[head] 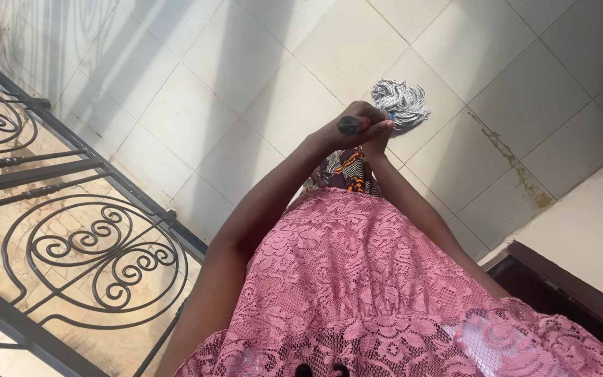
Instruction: The person dips a mop into a bucket, wrings it out, and mops the tiled floor of a balcony.
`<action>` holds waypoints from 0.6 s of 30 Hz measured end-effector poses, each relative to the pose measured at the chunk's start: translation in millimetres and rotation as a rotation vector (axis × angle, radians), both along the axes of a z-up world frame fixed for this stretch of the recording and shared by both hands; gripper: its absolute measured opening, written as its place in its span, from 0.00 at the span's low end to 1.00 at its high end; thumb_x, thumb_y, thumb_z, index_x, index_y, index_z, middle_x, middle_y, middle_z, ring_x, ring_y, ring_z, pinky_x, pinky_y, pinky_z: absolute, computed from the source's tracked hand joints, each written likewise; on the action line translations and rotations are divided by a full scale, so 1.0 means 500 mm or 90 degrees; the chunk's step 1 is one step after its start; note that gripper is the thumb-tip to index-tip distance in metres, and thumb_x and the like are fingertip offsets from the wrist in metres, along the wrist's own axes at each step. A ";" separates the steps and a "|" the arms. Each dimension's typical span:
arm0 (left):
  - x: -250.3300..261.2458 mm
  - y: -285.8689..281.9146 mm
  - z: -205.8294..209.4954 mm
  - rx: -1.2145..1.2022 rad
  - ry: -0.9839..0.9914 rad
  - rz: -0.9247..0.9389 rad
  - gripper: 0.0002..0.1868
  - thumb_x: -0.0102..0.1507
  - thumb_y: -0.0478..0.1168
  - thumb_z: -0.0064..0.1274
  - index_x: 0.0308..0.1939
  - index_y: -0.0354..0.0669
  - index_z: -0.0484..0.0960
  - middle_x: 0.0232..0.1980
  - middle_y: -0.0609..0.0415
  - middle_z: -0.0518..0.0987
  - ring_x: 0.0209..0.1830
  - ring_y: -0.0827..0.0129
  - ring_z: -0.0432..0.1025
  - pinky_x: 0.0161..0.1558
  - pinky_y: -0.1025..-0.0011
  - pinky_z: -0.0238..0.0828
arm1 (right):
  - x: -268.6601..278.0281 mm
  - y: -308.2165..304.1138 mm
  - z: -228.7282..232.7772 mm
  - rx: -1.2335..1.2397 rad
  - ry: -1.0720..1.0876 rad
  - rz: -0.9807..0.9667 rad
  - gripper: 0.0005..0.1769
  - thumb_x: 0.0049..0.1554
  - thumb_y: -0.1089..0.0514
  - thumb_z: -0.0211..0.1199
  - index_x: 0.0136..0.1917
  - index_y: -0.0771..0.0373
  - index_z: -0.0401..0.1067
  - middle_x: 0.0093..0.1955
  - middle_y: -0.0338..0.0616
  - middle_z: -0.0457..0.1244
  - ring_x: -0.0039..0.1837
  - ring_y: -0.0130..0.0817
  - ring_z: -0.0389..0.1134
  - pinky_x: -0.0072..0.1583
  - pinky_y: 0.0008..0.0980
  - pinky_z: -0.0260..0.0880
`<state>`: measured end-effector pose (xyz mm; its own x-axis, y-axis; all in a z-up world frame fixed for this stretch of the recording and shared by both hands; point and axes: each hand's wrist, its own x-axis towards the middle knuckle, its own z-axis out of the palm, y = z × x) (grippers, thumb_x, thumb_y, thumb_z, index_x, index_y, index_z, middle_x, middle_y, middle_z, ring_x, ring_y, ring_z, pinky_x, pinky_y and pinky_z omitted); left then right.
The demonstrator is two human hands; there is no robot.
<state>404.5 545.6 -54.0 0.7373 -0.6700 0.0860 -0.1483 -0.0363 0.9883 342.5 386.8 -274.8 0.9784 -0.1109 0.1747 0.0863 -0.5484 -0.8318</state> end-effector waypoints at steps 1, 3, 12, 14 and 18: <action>0.021 0.012 0.013 -0.002 0.001 -0.003 0.21 0.70 0.49 0.52 0.35 0.32 0.81 0.28 0.47 0.78 0.28 0.64 0.72 0.36 0.65 0.71 | 0.030 0.027 -0.002 0.065 0.000 0.015 0.10 0.60 0.58 0.64 0.47 0.67 0.68 0.46 0.50 0.63 0.49 0.42 0.66 0.50 0.42 0.66; 0.057 0.042 0.026 -0.003 -0.002 0.043 0.19 0.68 0.48 0.56 0.35 0.34 0.84 0.31 0.46 0.82 0.33 0.63 0.78 0.40 0.65 0.74 | 0.103 0.090 -0.005 0.086 -0.025 -0.002 0.10 0.60 0.58 0.64 0.47 0.67 0.68 0.46 0.50 0.63 0.49 0.41 0.66 0.50 0.42 0.66; 0.175 0.215 -0.009 0.122 -0.124 0.107 0.21 0.69 0.45 0.58 0.27 0.35 0.74 0.29 0.46 0.74 0.31 0.59 0.71 0.39 0.60 0.69 | 0.380 0.246 -0.030 0.092 0.013 0.121 0.12 0.61 0.60 0.67 0.43 0.66 0.66 0.39 0.50 0.61 0.42 0.42 0.63 0.47 0.42 0.66; 0.246 0.249 -0.008 0.118 -0.082 0.104 0.21 0.69 0.46 0.57 0.27 0.34 0.75 0.27 0.47 0.73 0.28 0.61 0.70 0.37 0.62 0.69 | 0.429 0.255 -0.017 0.058 0.038 0.149 0.13 0.59 0.60 0.69 0.41 0.66 0.66 0.39 0.52 0.61 0.42 0.46 0.64 0.47 0.43 0.66; 0.346 0.293 -0.008 0.091 0.020 0.044 0.21 0.72 0.50 0.50 0.31 0.36 0.77 0.28 0.53 0.76 0.27 0.71 0.72 0.35 0.69 0.70 | 0.446 0.227 0.014 -0.047 0.138 0.215 0.12 0.54 0.57 0.64 0.34 0.67 0.70 0.37 0.56 0.64 0.46 0.55 0.68 0.48 0.49 0.66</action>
<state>577.7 691.9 -57.9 0.7830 -0.6213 -0.0307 -0.1097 -0.1865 0.9763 565.4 500.2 -267.8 0.9726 0.2284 -0.0439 0.0991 -0.5776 -0.8103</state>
